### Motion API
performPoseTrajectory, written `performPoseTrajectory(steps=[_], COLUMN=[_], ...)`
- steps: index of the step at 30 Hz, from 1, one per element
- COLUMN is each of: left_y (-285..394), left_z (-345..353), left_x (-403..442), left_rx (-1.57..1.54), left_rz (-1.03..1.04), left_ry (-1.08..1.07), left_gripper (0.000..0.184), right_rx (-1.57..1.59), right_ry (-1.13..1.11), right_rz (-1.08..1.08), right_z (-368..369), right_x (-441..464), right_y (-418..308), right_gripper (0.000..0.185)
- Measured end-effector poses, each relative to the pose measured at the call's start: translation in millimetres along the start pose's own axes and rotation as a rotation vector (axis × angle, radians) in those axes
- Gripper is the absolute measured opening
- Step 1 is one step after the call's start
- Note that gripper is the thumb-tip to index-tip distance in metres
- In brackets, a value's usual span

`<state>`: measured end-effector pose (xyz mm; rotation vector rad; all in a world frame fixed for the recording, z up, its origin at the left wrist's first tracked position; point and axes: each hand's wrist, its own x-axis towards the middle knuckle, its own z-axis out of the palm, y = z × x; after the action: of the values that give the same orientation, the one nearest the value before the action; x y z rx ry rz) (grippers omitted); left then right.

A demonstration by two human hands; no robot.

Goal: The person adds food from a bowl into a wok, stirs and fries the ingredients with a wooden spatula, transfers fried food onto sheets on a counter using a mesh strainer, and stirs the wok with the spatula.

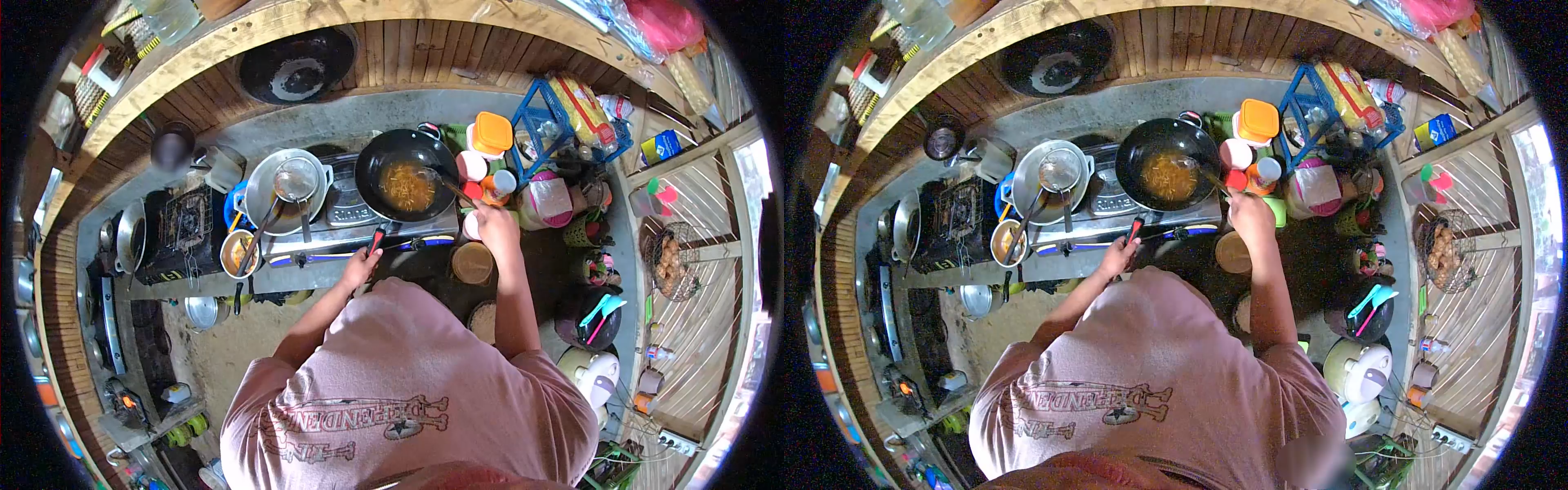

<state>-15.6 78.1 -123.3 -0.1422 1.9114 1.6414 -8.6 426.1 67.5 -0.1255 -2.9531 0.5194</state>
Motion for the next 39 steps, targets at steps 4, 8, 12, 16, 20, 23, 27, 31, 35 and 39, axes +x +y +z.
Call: performPoseTrajectory(steps=[4, 8, 12, 16, 20, 23, 27, 31, 35, 39], left_y=[-3, -1, 13, 10, -3, 10, 9, 6, 1, -4], left_z=[-1, -3, 1, -3, -8, -5, -10, -11, -16, -22], left_x=[-3, -14, -14, -11, -17, -25, -17, -21, -22, -22], left_rx=[-0.053, 0.047, 0.047, 0.021, -0.008, 0.003, 0.081, 0.155, 0.151, 0.123], left_rz=[-0.005, 0.034, 0.043, 0.002, 0.048, 0.026, 0.029, 0.053, 0.027, 0.032], left_ry=[-0.034, 0.005, 0.014, -0.005, -0.022, -0.006, -0.001, 0.032, 0.03, -0.013], left_gripper=[0.037, 0.038, 0.038, 0.036, 0.037, 0.038, 0.036, 0.04, 0.042, 0.042], right_rx=[0.039, 0.031, -0.078, -0.119, -0.182, -0.213, 0.187, 0.68, 0.441, -0.215], right_ry=[-0.013, -0.044, -0.231, -0.183, -0.229, -0.43, -0.513, -0.735, -0.765, -0.441], right_rz=[0.095, 0.117, 0.165, 0.108, 0.079, 0.211, 0.227, 0.597, 0.341, -0.115], right_z=[10, 11, -5, -20, -24, -15, 37, 47, 42, -19], right_x=[-4, 3, 34, 67, 110, 145, 161, 135, 119, 85], right_y=[3, 7, 1, -11, -10, 0, 63, 62, 51, -12], right_gripper=[0.028, 0.027, 0.027, 0.026, 0.027, 0.032, 0.021, 0.018, 0.018, 0.023])
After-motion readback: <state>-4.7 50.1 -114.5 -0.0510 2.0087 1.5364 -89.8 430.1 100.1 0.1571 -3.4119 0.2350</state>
